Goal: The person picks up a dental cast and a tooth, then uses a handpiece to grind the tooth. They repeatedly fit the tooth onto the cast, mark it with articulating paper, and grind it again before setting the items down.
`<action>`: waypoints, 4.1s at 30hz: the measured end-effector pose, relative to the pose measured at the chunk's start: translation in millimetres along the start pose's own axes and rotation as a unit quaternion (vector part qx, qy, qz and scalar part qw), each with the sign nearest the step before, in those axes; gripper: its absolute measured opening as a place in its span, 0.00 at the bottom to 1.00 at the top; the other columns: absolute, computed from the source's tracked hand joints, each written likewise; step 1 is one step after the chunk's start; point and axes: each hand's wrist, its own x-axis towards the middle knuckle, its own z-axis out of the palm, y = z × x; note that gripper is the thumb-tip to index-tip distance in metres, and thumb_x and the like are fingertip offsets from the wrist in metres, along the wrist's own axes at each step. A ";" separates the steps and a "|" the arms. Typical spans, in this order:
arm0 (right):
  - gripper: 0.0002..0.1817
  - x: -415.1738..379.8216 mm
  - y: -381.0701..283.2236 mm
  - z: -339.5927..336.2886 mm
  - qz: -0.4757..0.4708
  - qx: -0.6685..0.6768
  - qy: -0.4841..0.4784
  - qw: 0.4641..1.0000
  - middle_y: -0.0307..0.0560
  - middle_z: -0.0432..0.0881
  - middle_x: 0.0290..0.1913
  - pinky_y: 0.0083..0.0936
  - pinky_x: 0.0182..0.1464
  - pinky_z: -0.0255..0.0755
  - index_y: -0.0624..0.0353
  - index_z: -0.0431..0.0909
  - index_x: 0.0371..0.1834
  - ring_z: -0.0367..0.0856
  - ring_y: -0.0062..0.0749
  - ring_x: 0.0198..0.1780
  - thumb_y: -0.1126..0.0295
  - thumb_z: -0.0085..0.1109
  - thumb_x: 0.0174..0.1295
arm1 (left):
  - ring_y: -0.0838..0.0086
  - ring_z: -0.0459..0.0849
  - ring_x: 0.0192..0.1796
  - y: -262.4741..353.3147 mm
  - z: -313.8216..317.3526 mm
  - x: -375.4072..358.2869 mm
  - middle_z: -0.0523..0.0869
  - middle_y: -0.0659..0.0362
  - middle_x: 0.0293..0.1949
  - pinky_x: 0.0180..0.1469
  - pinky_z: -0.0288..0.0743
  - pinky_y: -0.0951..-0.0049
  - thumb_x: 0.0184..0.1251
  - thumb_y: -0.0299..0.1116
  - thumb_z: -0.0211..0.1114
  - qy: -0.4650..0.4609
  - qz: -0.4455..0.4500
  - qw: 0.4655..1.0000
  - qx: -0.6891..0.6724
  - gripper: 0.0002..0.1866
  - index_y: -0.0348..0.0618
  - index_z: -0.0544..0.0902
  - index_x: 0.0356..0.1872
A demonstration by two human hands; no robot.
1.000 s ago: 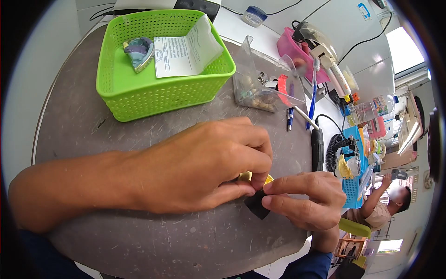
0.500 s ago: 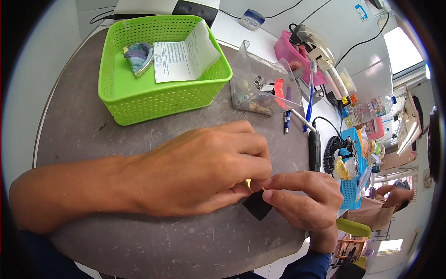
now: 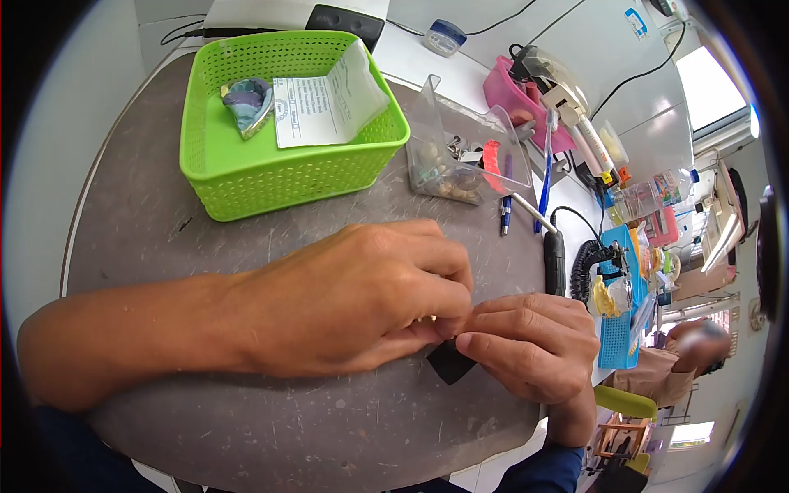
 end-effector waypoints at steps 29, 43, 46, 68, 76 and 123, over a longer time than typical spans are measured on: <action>0.10 0.6 8.5 -2.8 0.033 0.068 -0.025 0.997 0.51 0.89 0.32 0.29 0.33 0.85 0.62 0.83 0.37 0.92 0.41 0.32 0.82 0.68 0.51 | 0.62 0.85 0.49 -3.3 -0.1 1.6 0.86 0.57 0.47 0.50 0.80 0.65 0.56 0.23 0.76 -0.004 0.010 1.000 0.009 0.08 0.40 0.86 0.36; 0.10 -3.1 8.1 -9.6 0.106 0.116 -0.024 0.987 0.49 0.90 0.34 0.27 0.36 0.84 0.63 0.85 0.39 0.91 0.39 0.34 0.84 0.66 0.55 | 0.62 0.85 0.48 -2.7 -1.9 3.5 0.87 0.57 0.47 0.49 0.80 0.64 0.57 0.24 0.76 -0.003 -0.005 1.000 -0.006 0.07 0.39 0.85 0.34; 0.10 -4.5 15.7 -9.4 0.146 0.129 0.045 0.980 0.49 0.90 0.38 0.27 0.39 0.83 0.63 0.86 0.41 0.91 0.37 0.38 0.85 0.66 0.56 | 0.62 0.85 0.48 -1.5 -2.5 3.6 0.87 0.58 0.46 0.48 0.80 0.65 0.56 0.23 0.76 -0.007 -0.019 1.000 -0.003 0.08 0.39 0.84 0.33; 0.14 -20.6 3.9 17.8 0.123 0.038 0.008 0.992 0.51 0.84 0.52 0.36 0.48 0.83 0.59 0.80 0.49 0.87 0.46 0.48 0.69 0.70 0.62 | 0.67 0.87 0.49 22.9 -1.6 5.0 0.89 0.55 0.40 0.54 0.77 0.68 0.53 0.21 0.77 0.054 -0.212 0.975 -0.041 0.07 0.37 0.86 0.30; 0.18 -19.0 1.7 27.5 0.118 -0.012 0.032 0.992 0.48 0.85 0.56 0.36 0.51 0.83 0.54 0.83 0.54 0.87 0.43 0.50 0.70 0.72 0.60 | 0.66 0.86 0.44 35.3 -8.1 5.7 0.89 0.55 0.38 0.51 0.77 0.67 0.58 0.24 0.75 0.046 -0.280 0.959 0.015 0.06 0.36 0.85 0.32; 0.16 -27.0 27.0 12.8 0.052 0.239 0.194 0.950 0.58 0.83 0.41 0.34 0.43 0.85 0.68 0.78 0.48 0.89 0.43 0.40 0.73 0.69 0.61 | 0.70 0.88 0.53 28.1 32.8 10.9 0.87 0.49 0.50 0.62 0.84 0.69 0.72 0.21 0.67 0.210 -0.297 0.824 -0.435 0.09 0.29 0.81 0.49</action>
